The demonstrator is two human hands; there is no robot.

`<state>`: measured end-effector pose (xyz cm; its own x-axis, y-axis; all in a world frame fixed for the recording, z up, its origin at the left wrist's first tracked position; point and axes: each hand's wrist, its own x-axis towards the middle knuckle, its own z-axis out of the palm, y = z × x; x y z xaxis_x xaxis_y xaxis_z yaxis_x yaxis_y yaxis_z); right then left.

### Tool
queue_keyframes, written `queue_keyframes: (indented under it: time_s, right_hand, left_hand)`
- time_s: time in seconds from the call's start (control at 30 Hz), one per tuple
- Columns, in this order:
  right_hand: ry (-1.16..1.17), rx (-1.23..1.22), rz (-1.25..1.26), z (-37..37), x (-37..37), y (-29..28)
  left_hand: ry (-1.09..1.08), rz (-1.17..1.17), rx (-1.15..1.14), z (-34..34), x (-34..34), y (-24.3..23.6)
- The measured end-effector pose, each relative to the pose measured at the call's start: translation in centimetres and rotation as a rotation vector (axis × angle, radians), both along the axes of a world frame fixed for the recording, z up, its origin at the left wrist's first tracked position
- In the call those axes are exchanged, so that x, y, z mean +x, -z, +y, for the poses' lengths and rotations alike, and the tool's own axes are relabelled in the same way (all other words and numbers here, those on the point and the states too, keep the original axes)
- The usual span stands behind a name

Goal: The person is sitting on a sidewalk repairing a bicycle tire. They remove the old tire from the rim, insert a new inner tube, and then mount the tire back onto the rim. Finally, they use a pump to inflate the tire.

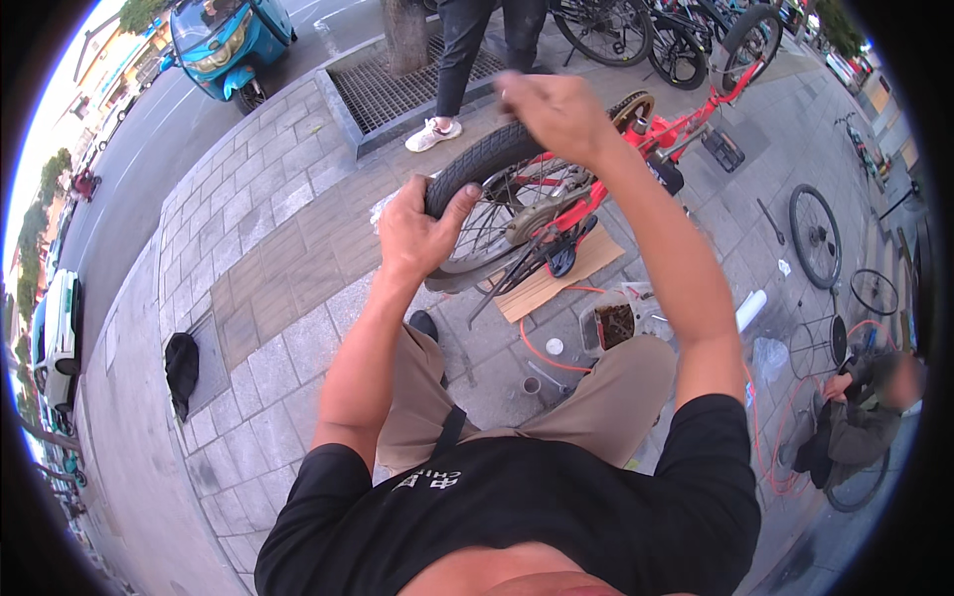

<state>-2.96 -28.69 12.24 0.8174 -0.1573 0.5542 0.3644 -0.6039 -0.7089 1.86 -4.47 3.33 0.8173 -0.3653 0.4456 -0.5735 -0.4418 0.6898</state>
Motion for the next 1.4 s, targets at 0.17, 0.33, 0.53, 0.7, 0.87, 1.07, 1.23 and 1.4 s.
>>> queue_keyframes:
  time_s: [0.17, 0.33, 0.53, 0.7, 0.87, 1.07, 1.23, 1.4]
  right_hand:
    - [0.324, -0.435, -0.555, -0.5, -0.4, 4.2]
    - [0.320, -0.496, -0.606, -0.4, 0.6, 3.9]
    - [0.244, -0.628, -0.506, 1.9, 1.7, 2.9]
    - [0.215, -0.719, 0.059, 3.6, 2.7, -0.2]
    - [0.143, -0.582, -0.003, 1.3, 1.5, -0.6]
    - [0.231, -0.526, -0.624, 1.9, 0.2, 2.9]
    - [0.251, -0.645, -0.531, 3.0, 1.6, 2.6]
    - [0.110, -0.783, 0.009, 5.6, 2.9, -0.2]
  left_hand:
    - [-0.005, 0.003, -0.071, 0.9, -0.3, 1.5]
    - [0.028, -0.196, -0.011, -0.2, -1.8, -1.0]
    - [0.007, -0.265, 0.181, -1.7, -0.6, -2.4]
    - [0.064, -0.073, 0.047, -0.9, 1.0, -2.0]
    - [0.079, -0.073, -0.001, 0.2, 0.0, -0.5]
    - [0.018, -0.159, -0.055, 0.6, -1.1, 1.0]
    - [-0.016, -0.316, 0.065, -1.7, -0.9, -1.2]
    - [0.010, 0.002, -0.100, -0.3, 0.1, -0.1]
